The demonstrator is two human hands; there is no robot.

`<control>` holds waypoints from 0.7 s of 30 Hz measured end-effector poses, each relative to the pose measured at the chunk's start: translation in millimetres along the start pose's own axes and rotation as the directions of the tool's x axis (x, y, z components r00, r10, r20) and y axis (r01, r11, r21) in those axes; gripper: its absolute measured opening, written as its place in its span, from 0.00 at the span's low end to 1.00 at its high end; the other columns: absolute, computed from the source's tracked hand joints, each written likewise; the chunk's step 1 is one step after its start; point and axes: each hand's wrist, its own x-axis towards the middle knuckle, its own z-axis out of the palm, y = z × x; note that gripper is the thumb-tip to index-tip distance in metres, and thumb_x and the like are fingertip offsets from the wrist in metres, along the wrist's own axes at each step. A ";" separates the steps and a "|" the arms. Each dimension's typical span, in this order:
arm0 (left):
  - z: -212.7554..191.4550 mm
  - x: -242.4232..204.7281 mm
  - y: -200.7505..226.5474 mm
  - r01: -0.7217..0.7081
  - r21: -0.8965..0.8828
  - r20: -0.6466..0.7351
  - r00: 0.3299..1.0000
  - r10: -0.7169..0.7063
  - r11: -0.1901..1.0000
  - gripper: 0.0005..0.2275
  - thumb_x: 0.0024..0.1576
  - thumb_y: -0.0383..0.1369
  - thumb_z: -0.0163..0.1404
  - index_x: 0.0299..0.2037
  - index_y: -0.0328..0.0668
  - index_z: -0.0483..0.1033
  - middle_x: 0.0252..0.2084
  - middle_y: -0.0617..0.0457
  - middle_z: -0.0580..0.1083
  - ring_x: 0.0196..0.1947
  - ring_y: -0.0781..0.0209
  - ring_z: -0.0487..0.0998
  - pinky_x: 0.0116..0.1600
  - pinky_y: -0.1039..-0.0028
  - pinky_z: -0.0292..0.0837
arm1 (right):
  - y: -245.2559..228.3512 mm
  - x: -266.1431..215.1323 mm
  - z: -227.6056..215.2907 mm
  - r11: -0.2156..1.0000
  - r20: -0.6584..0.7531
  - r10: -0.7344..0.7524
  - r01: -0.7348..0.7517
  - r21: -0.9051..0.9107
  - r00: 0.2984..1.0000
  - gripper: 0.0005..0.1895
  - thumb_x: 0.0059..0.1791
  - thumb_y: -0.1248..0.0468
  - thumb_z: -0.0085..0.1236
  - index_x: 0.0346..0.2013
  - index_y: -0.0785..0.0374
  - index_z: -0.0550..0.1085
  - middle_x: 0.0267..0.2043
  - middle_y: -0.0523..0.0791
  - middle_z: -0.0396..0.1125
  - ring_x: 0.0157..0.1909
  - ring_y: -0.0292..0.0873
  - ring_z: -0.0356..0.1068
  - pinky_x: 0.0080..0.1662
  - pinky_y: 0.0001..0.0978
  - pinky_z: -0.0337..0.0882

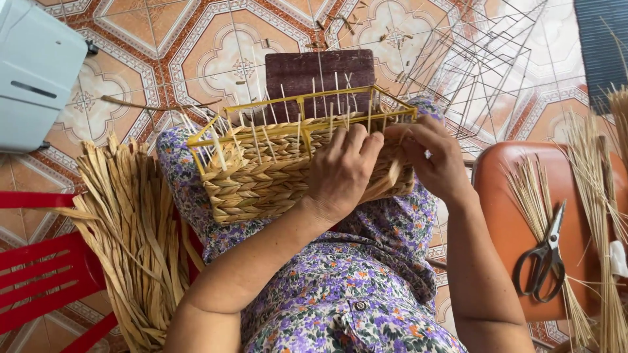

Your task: The person weaves dried plant strips around a wire frame to form a basket, tucking the ends into the structure. They use shears to trim excess material and continue adding strips from a pile to the sides.

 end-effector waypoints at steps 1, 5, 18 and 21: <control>1.0 -2.5 -1.1 0.010 0.005 0.000 1.000 -0.010 1.000 0.13 0.58 0.25 0.58 0.52 0.36 0.77 0.43 0.51 0.73 0.43 0.58 0.77 0.38 0.76 0.81 | 4.9 -4.8 4.2 1.000 0.008 -0.006 0.006 0.006 1.000 0.13 0.53 0.77 0.55 0.50 0.65 0.79 0.40 0.47 0.66 0.43 0.46 0.67 0.45 0.34 0.68; -1.4 -15.1 -7.5 0.041 0.060 0.038 0.998 -0.043 0.997 0.06 0.58 0.21 0.56 0.41 0.38 0.75 0.36 0.53 0.69 0.37 0.62 0.75 0.31 0.78 0.78 | 20.9 -21.7 25.0 0.758 -0.012 0.335 -0.262 0.598 0.942 0.07 0.55 0.76 0.54 0.47 0.67 0.74 0.45 0.43 0.69 0.43 0.33 0.68 0.45 0.22 0.70; -140.3 -126.2 -118.2 0.410 -0.217 -0.317 0.829 -0.461 0.886 0.07 0.63 0.24 0.55 0.50 0.40 0.77 0.45 0.52 0.76 0.42 0.60 0.79 0.44 0.74 0.76 | 39.2 -42.0 34.6 0.546 -0.202 0.451 -0.090 0.833 0.869 0.09 0.63 0.75 0.49 0.58 0.68 0.72 0.47 0.49 0.74 0.40 0.35 0.73 0.43 0.19 0.70; -169.9 -184.5 -202.3 0.734 -0.410 -0.332 0.433 -0.838 0.541 0.07 0.64 0.29 0.54 0.50 0.43 0.80 0.41 0.56 0.81 0.35 0.71 0.80 0.39 0.83 0.76 | 47.4 -44.7 43.5 0.381 -0.231 0.507 0.025 0.924 0.830 0.07 0.63 0.76 0.51 0.56 0.69 0.72 0.44 0.49 0.74 0.36 0.34 0.71 0.40 0.18 0.70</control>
